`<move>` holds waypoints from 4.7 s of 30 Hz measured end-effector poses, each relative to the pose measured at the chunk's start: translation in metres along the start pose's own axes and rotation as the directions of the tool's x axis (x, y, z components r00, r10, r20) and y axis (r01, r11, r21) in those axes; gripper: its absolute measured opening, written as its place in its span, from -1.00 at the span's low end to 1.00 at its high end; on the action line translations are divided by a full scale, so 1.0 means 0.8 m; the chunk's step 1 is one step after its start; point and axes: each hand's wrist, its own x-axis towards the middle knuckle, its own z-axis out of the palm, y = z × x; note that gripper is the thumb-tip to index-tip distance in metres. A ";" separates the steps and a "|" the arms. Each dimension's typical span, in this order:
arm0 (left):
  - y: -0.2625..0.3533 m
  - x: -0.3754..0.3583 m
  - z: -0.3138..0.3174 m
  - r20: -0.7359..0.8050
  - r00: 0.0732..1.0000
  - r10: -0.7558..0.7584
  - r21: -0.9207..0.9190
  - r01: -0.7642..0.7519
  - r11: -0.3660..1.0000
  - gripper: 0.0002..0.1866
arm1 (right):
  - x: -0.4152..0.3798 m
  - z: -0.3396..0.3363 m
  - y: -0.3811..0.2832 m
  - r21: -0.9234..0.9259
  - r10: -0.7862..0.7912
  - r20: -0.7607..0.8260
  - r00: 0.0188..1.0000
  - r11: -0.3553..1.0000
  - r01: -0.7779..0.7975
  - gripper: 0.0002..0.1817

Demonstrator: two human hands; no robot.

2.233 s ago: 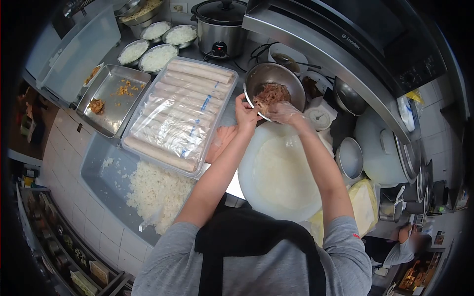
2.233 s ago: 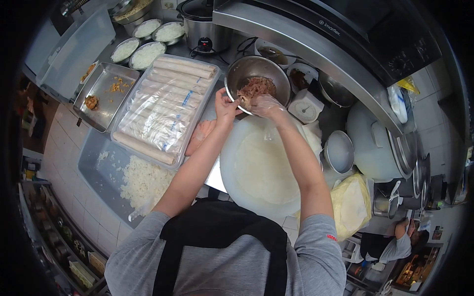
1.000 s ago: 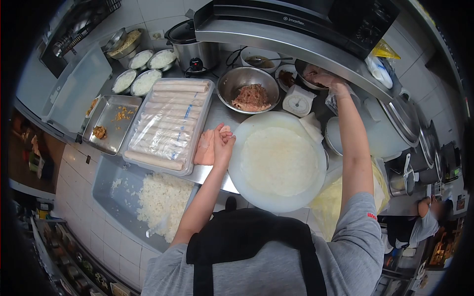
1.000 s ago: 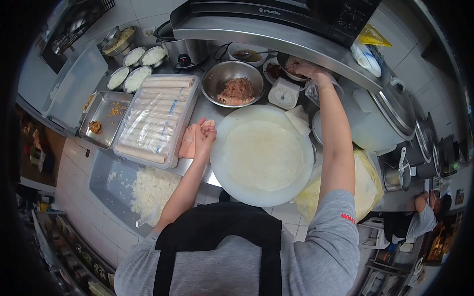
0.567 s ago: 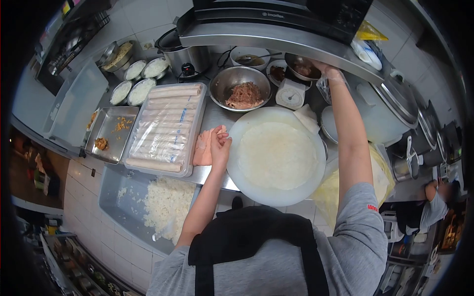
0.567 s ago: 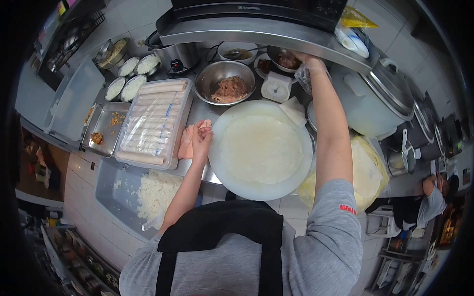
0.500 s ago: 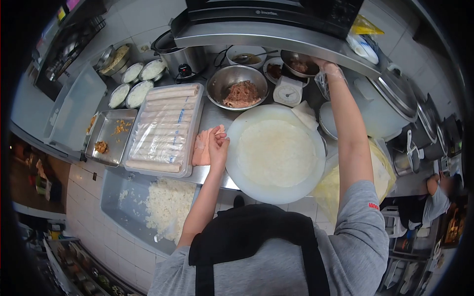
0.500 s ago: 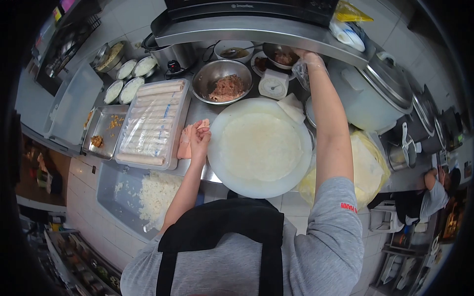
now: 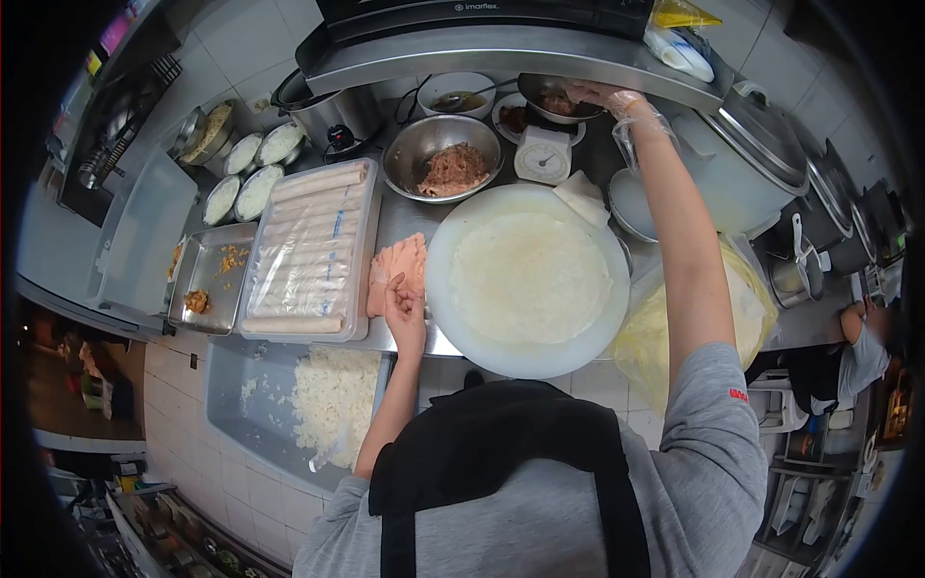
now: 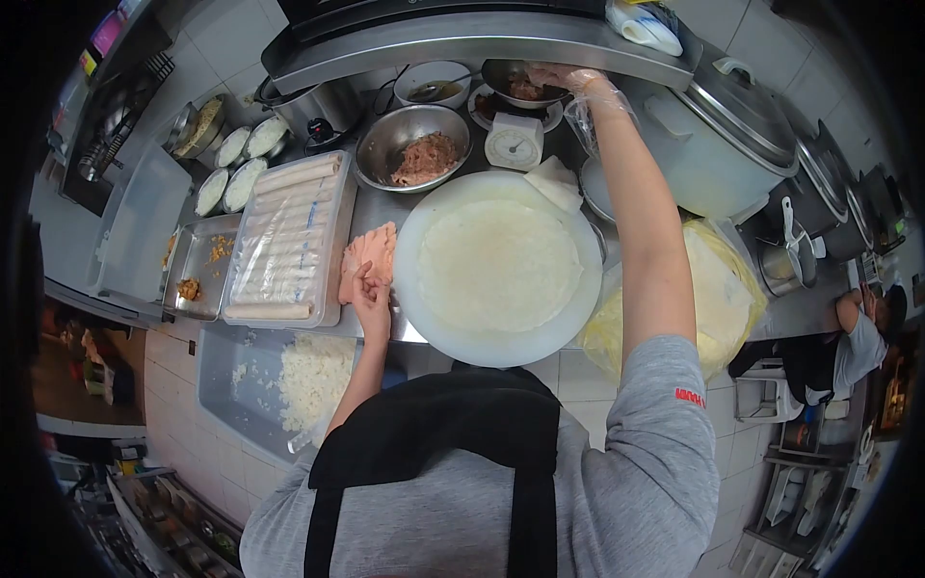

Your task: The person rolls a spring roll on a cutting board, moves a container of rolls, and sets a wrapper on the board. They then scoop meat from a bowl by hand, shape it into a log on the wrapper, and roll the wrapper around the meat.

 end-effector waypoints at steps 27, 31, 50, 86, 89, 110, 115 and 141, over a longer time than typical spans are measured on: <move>0.111 0.235 0.354 0.313 0.942 -0.124 -0.250 0.207 0.946 -0.54 | -0.004 0.030 0.022 -0.939 -0.337 -0.339 0.878 0.169 -0.298 -0.68; 0.109 0.214 0.335 0.305 0.945 0.120 -0.100 -0.094 0.991 -0.58 | -0.003 0.089 0.049 -0.935 -0.158 -0.341 0.927 0.164 -0.316 -0.65; 0.144 0.287 0.358 0.379 0.883 -0.277 -0.194 0.368 0.909 -0.49 | -0.185 0.146 -0.017 0.580 0.177 -0.508 0.843 0.794 0.183 -0.79; 0.035 -0.047 0.054 0.625 0.749 0.220 0.331 -0.509 0.795 -0.90 | -0.252 0.266 0.174 -0.832 0.087 0.054 0.995 0.554 -0.003 -0.45; 0.035 -0.046 0.053 0.631 0.744 0.219 0.332 -0.514 0.791 -0.90 | -0.245 0.262 0.143 -0.795 0.051 0.066 0.997 0.606 0.022 -0.45; 0.031 -0.049 0.050 0.643 0.720 0.262 0.292 -0.547 0.785 -0.86 | -0.234 0.288 0.129 -0.912 0.040 0.067 0.997 0.408 0.045 -0.54; 0.033 -0.047 0.050 0.647 0.715 0.266 0.289 -0.553 0.782 -0.86 | -0.241 0.293 0.164 -0.910 -0.013 0.152 0.988 0.389 0.145 -0.52; 0.026 -0.043 0.028 0.583 0.753 0.304 0.364 -0.577 0.732 -0.65 | -0.237 0.321 0.131 -0.897 -0.012 -0.129 0.992 0.429 -0.112 -0.54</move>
